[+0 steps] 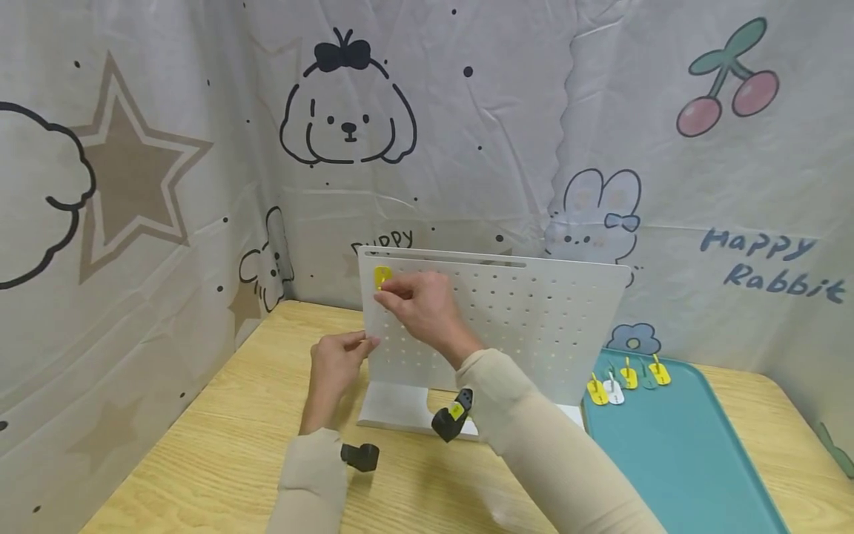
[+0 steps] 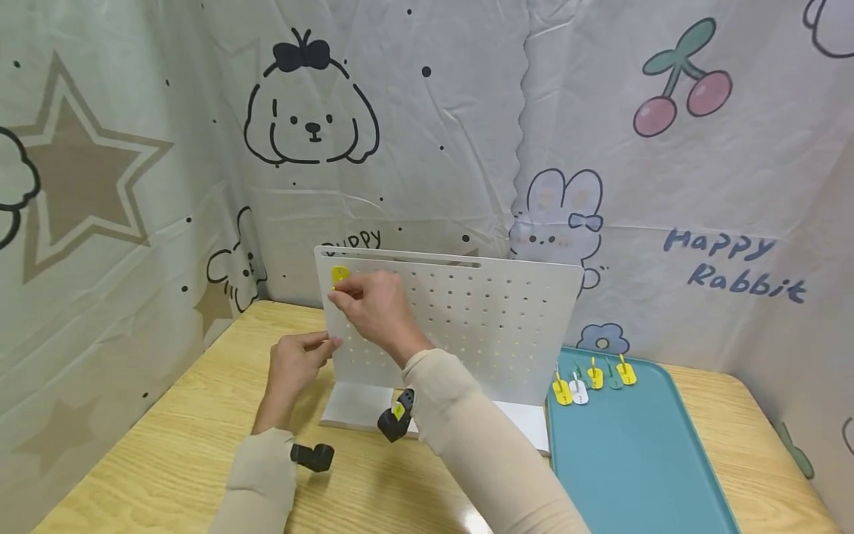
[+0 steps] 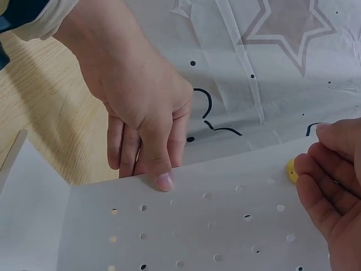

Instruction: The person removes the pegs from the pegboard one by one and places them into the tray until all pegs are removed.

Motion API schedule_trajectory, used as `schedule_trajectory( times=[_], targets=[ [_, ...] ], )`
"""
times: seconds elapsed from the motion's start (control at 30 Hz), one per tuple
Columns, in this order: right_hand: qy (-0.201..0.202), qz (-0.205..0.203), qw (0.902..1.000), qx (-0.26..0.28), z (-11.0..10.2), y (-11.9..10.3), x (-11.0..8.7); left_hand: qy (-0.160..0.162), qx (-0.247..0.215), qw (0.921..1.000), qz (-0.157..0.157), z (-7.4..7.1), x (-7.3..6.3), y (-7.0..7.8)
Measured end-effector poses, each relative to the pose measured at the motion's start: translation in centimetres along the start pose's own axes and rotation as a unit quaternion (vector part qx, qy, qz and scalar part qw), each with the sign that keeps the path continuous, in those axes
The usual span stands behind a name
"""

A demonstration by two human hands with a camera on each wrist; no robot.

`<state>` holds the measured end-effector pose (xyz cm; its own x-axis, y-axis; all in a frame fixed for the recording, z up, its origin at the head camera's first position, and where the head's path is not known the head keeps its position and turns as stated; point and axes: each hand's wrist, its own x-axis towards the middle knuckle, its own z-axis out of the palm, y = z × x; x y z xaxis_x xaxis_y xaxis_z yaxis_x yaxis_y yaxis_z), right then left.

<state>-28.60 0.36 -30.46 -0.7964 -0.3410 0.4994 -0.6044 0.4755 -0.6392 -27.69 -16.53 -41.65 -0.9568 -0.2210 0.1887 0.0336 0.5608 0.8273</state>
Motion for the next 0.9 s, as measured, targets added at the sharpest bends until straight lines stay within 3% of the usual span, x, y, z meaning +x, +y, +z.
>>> schedule_trajectory(
  times=[0.53, 0.9],
  targets=[
    [-0.019, -0.032, 0.9991, 0.020, -2.5, 0.2, -1.2, -0.003, -0.002, 0.9999, 0.010, 0.3, 0.1, -0.2],
    [-0.031, 0.001, 0.9981, 0.054, -5.3, 2.1, -4.3, -0.002, -0.013, 0.9999, -0.002, 0.3, -0.1, -0.1]
  ],
)
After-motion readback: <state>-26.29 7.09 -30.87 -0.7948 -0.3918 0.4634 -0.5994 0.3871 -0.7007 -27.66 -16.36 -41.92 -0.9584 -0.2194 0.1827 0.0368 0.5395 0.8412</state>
